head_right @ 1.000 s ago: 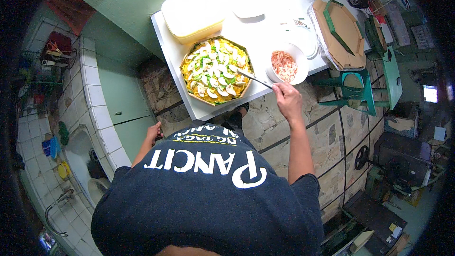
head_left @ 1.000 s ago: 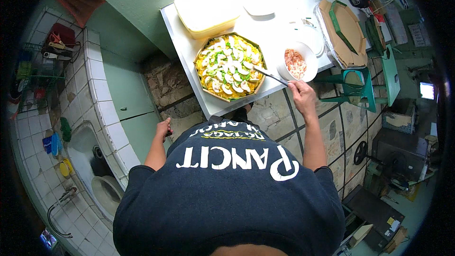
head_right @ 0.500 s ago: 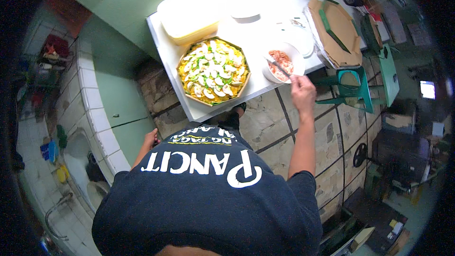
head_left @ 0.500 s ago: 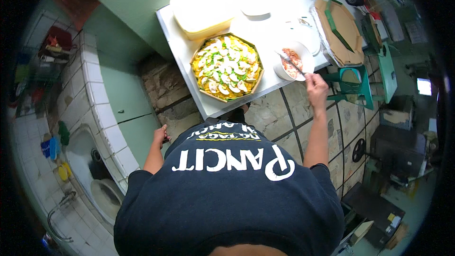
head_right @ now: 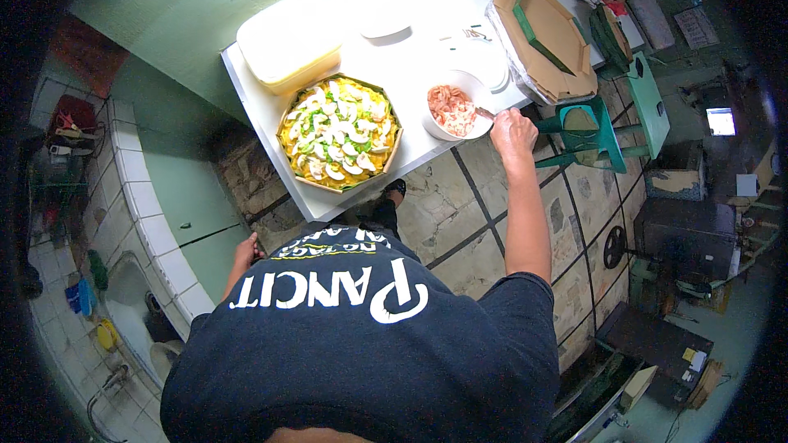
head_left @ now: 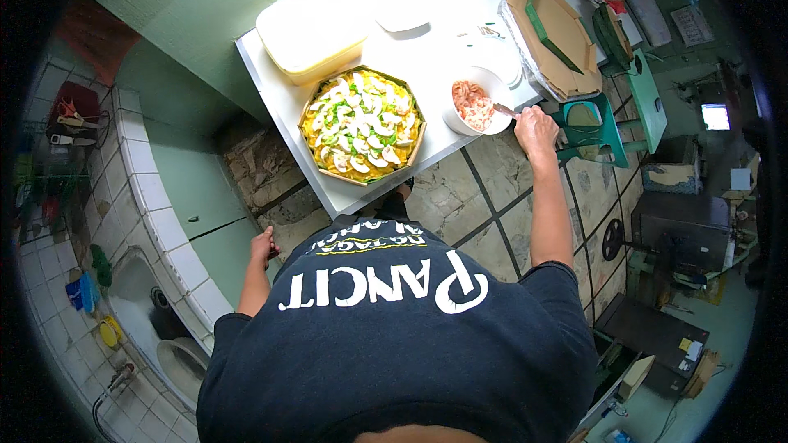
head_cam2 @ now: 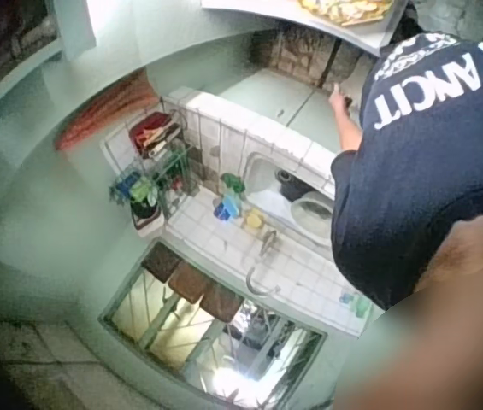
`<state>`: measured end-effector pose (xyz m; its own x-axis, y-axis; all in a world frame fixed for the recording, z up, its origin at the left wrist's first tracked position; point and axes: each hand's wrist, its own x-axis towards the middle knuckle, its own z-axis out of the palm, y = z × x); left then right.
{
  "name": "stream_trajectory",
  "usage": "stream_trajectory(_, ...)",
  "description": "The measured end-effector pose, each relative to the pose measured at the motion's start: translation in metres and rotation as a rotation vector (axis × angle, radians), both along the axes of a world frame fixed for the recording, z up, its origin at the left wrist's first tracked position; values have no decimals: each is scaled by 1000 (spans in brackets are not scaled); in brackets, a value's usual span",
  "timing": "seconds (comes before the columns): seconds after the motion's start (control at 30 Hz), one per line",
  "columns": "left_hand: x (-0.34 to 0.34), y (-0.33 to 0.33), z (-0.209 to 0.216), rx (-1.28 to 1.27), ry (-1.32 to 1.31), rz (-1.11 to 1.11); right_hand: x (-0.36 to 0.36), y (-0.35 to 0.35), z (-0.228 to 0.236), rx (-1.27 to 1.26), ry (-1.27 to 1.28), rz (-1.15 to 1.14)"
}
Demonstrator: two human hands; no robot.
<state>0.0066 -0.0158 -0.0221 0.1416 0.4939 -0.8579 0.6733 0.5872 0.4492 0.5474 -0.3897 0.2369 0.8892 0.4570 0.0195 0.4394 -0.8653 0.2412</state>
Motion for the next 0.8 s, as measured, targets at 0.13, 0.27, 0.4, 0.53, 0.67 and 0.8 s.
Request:
stream_trajectory(0.13, -3, 5, 0, 21, -17, -12, -9, 0, 9, -5, -1, -54)
stream_trajectory(0.27, -24, 8, -2, 23, -8, -5, -45, -3, 46, 286, -29, -77)
stream_trajectory(0.4, -33, 11, -4, 4, 26, -13, -97, 25, 47, 765, 231, 146)
stream_trajectory(0.53, -30, 12, -6, 47, -10, 6, -144, 61, 8, 764, 522, 286)
stream_trajectory(0.67, -26, 11, -5, 41, -10, 4, -164, 72, -8, 627, 542, 330)
stream_trajectory(0.8, -31, 11, -1, 44, -10, 36, -167, 76, -3, 534, 474, 412)
